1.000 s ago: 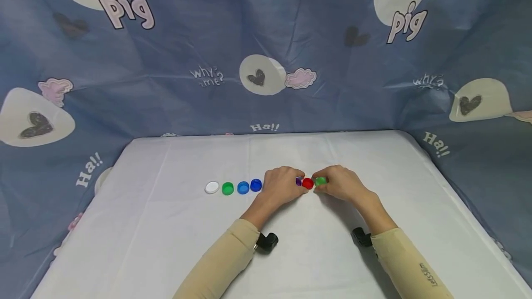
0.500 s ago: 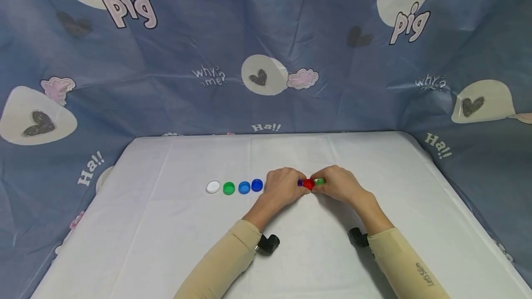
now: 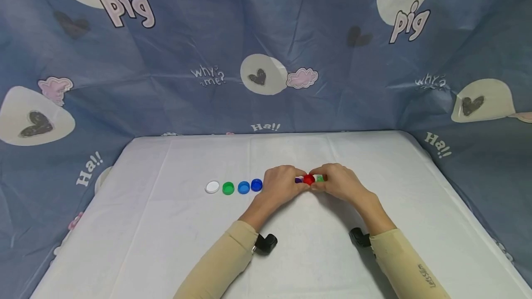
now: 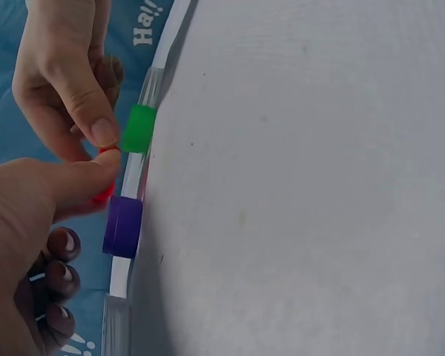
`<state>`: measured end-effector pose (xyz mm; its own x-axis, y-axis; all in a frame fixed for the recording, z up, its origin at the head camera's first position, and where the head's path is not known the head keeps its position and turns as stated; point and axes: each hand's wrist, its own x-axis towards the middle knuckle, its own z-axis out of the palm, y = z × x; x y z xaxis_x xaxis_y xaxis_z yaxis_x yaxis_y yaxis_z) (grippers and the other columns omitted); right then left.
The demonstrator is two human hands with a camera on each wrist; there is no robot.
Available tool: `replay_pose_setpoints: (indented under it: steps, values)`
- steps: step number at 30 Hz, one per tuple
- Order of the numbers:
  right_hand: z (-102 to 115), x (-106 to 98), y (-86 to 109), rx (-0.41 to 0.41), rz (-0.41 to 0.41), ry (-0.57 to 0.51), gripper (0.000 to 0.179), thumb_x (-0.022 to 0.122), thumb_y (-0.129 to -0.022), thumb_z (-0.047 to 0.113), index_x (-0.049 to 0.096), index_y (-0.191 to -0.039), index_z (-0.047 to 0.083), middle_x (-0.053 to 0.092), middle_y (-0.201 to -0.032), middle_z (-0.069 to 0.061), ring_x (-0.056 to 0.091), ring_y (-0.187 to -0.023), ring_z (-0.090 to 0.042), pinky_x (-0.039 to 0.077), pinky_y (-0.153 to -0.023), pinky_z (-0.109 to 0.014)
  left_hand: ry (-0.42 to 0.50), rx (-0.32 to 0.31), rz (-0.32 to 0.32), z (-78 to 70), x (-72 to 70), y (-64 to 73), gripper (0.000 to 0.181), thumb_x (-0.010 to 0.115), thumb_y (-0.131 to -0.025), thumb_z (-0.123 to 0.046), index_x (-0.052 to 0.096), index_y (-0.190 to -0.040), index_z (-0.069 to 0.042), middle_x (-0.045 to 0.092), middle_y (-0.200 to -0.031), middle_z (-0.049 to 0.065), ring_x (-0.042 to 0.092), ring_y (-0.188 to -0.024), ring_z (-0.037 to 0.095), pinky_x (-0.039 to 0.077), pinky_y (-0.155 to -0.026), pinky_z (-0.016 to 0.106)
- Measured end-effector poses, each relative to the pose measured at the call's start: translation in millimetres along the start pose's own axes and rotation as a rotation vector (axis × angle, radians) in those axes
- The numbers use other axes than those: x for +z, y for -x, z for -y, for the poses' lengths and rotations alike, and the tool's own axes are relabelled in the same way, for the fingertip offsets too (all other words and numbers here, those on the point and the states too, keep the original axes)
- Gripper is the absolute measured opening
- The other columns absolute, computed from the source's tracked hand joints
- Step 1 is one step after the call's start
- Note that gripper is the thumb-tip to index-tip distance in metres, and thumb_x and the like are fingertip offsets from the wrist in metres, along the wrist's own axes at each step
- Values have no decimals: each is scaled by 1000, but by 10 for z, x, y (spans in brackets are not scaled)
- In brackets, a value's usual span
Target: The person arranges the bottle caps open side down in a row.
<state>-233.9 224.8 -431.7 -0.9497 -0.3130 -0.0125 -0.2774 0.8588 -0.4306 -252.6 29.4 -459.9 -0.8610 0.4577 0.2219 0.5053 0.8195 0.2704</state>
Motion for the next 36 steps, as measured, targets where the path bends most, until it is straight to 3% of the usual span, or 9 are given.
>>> replay_pose_setpoints:
  steps: [3,8,15,23,28,36]
  values:
    - [0,-7,-7,-15,-26,-13,37,80,-83,30,73,-119,21,59,-77,3,47,-65,-13,37,-57,-29,1,15,-30,23,-21,-7,28,72,-84,-55,76,-108,-40,76,-104,-13,69,-87,10,46,-58,27]
    - [-9,-9,-6,-48,-58,-11,33,80,-83,30,75,-115,23,52,-72,3,45,-64,-13,34,-57,-29,1,28,-51,33,-72,1,28,74,-84,-54,75,-109,-42,75,-106,-13,70,-91,9,46,-58,26]
    - [-29,-3,-11,-80,-81,-87,24,77,-85,28,76,-108,23,52,-71,3,45,-63,-12,34,-56,-27,-28,61,-61,33,-93,25,33,74,-84,-54,74,-113,-39,73,-89,-12,63,-74,7,39,-54,22]
    - [-68,-6,-32,-56,-86,-263,10,72,-86,28,75,-94,22,55,-75,2,48,-70,-14,38,-62,-28,-95,129,-214,22,-94,29,27,74,-86,-47,76,-111,-36,64,-73,-12,59,-65,7,36,-50,19]
    - [-77,-12,-33,-27,-69,-305,12,70,-87,28,76,-95,21,58,-79,2,50,-74,-15,41,-67,-29,-105,158,-277,16,-85,40,23,76,-84,-47,78,-104,-36,61,-68,-11,58,-63,8,33,-49,18]
    - [-88,-13,-17,-19,-49,-302,17,69,-89,30,76,-100,19,61,-83,1,51,-76,-15,42,-68,-30,-78,116,-252,10,-70,48,24,75,-84,-50,79,-104,-37,62,-69,-12,59,-64,7,34,-48,19]
